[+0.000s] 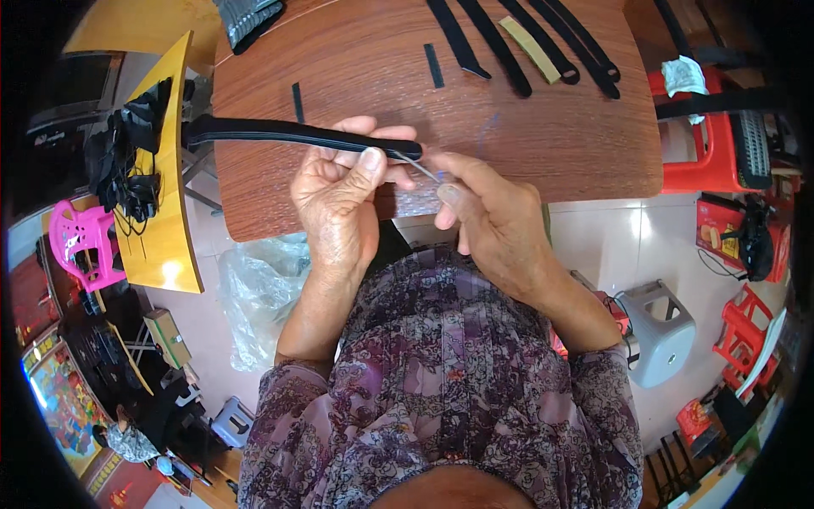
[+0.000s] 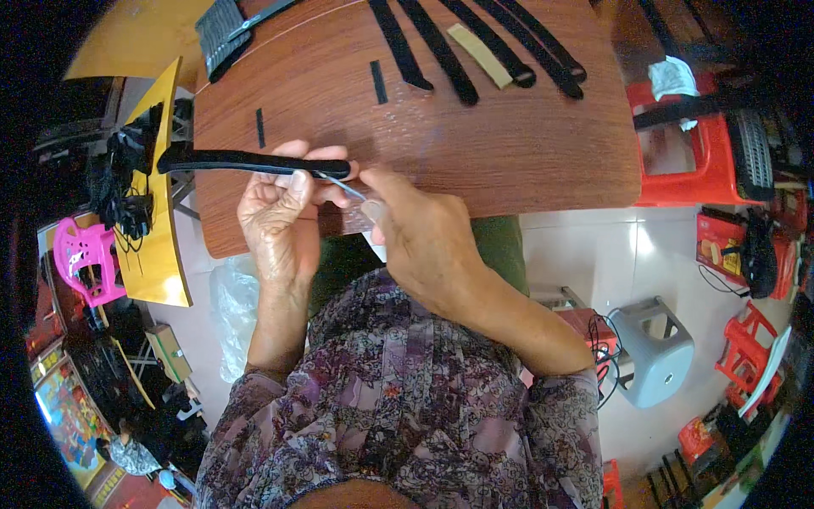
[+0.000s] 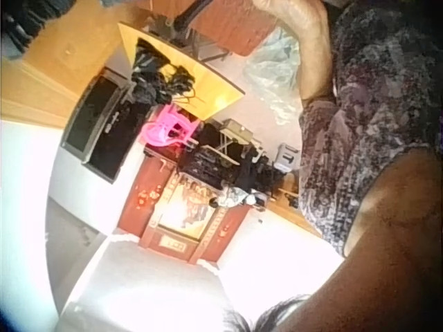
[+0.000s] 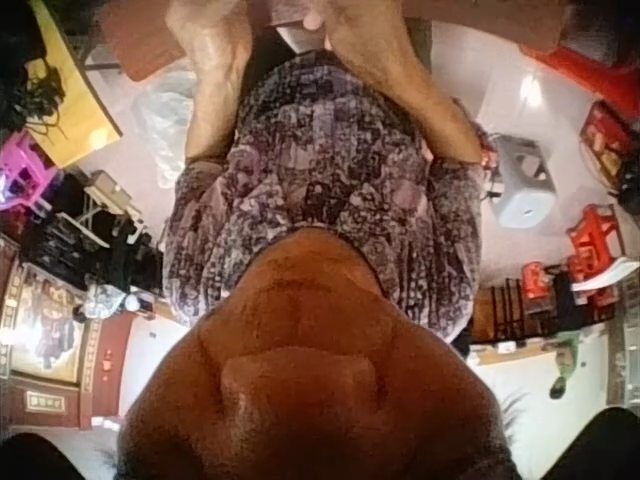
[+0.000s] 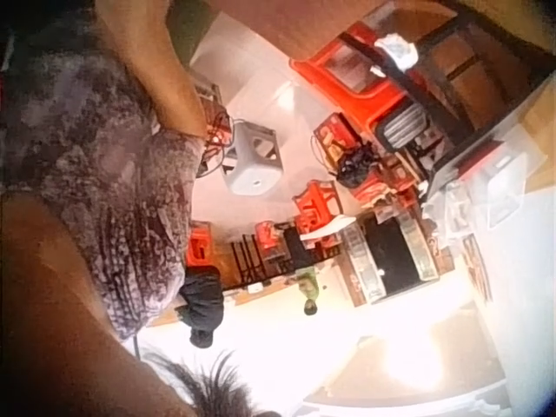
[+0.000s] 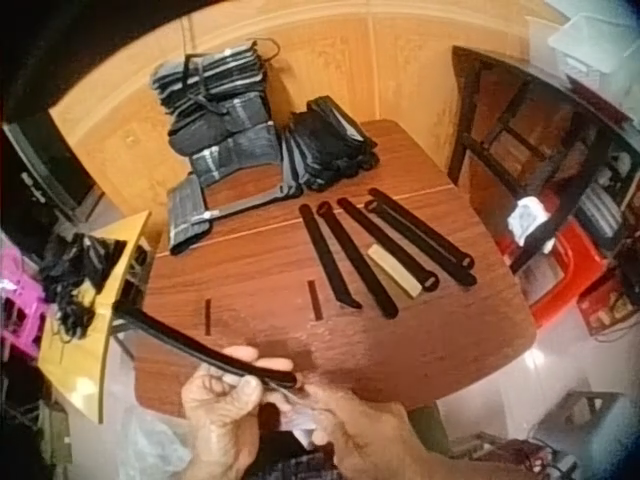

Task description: The recorder is seen assembling plastic hardware onto black velcro straps using a small metal tool.

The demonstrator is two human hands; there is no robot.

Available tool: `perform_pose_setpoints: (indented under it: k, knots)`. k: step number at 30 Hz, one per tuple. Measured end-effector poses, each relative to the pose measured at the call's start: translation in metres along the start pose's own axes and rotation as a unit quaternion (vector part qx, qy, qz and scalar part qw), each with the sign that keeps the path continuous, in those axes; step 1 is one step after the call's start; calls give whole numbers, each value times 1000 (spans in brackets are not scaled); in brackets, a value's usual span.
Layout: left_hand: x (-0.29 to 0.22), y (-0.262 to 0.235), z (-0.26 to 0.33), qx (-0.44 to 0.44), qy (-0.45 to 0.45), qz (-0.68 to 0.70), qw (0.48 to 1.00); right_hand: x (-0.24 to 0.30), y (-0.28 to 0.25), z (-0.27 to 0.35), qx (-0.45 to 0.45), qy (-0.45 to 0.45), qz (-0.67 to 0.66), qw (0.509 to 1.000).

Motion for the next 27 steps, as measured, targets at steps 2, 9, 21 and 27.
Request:
perform_pose_setpoints:
  k: [2, 9, 21, 27]
  knots:
    - [3, -2, -1, 8, 0, -4, 1000, 4, -1, -1, -19, -1, -8, 1000]
    - [9, 5, 6, -11, -40, -6, 999, 5, -2, -9, -67, -95, 7, 993]
    - [19, 20, 29, 45, 7, -17, 999, 28, 0, -30, -95, -270, 174, 942]
    - [36, 14, 42, 107, 51, -101, 988, 40, 2, -35, -41, -265, 263, 927]
Point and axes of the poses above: each hand's wrist, its own z-axis away from the middle knuckle, its own y-axis out of the palm, x = y × z, the point moved 1 cm from there along -z, towards the middle knuckle, and after that the axes turned 4 degrees about -x, right-handed, at the moved point
